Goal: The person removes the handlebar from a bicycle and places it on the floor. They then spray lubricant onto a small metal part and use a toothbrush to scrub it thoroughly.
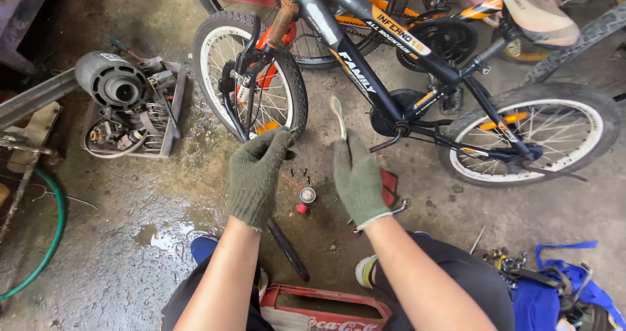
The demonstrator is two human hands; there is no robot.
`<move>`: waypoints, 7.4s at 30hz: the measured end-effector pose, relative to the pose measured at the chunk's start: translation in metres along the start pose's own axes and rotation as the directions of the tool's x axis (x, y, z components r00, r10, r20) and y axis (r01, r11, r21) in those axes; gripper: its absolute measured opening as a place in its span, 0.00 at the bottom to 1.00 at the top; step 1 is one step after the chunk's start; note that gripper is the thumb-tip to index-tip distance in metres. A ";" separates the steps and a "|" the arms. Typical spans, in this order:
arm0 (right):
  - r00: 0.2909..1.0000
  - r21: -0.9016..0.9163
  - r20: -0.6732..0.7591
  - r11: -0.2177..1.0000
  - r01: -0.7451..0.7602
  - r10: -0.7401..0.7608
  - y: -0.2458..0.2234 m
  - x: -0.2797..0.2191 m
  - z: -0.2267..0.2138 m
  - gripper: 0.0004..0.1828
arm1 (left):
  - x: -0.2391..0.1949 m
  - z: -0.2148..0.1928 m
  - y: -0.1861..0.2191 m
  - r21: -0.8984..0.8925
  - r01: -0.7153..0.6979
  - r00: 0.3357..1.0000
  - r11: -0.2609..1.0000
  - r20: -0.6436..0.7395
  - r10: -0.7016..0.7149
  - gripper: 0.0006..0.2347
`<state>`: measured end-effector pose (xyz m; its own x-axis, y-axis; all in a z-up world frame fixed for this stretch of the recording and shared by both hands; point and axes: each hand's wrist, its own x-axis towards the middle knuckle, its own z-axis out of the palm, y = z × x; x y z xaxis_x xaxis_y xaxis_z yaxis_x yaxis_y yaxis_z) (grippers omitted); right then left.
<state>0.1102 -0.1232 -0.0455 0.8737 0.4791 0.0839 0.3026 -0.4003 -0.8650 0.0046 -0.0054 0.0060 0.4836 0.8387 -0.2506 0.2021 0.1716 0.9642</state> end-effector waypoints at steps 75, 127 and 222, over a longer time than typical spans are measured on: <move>0.918 -0.231 0.250 0.901 0.366 -0.309 -0.020 -0.017 -0.049 0.14 | -0.009 -0.011 -0.008 -0.099 0.000 0.995 0.995 0.099 0.010 0.11; 0.862 -0.138 0.331 0.884 0.447 -0.384 -0.017 -0.008 -0.052 0.13 | -0.001 -0.008 -0.022 -0.508 0.179 0.981 0.843 0.154 -0.116 0.09; 0.551 -0.242 0.284 0.497 0.833 -0.785 -0.020 0.017 -0.034 0.12 | -0.014 -0.024 -0.013 0.041 -0.254 0.937 0.966 0.260 0.235 0.11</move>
<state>0.1320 -0.1339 -0.0096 0.1354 0.8001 0.5845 0.9707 0.0113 -0.2402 -0.0251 -0.0071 -0.0006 0.7218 0.6914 -0.0308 0.1075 -0.0680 0.9919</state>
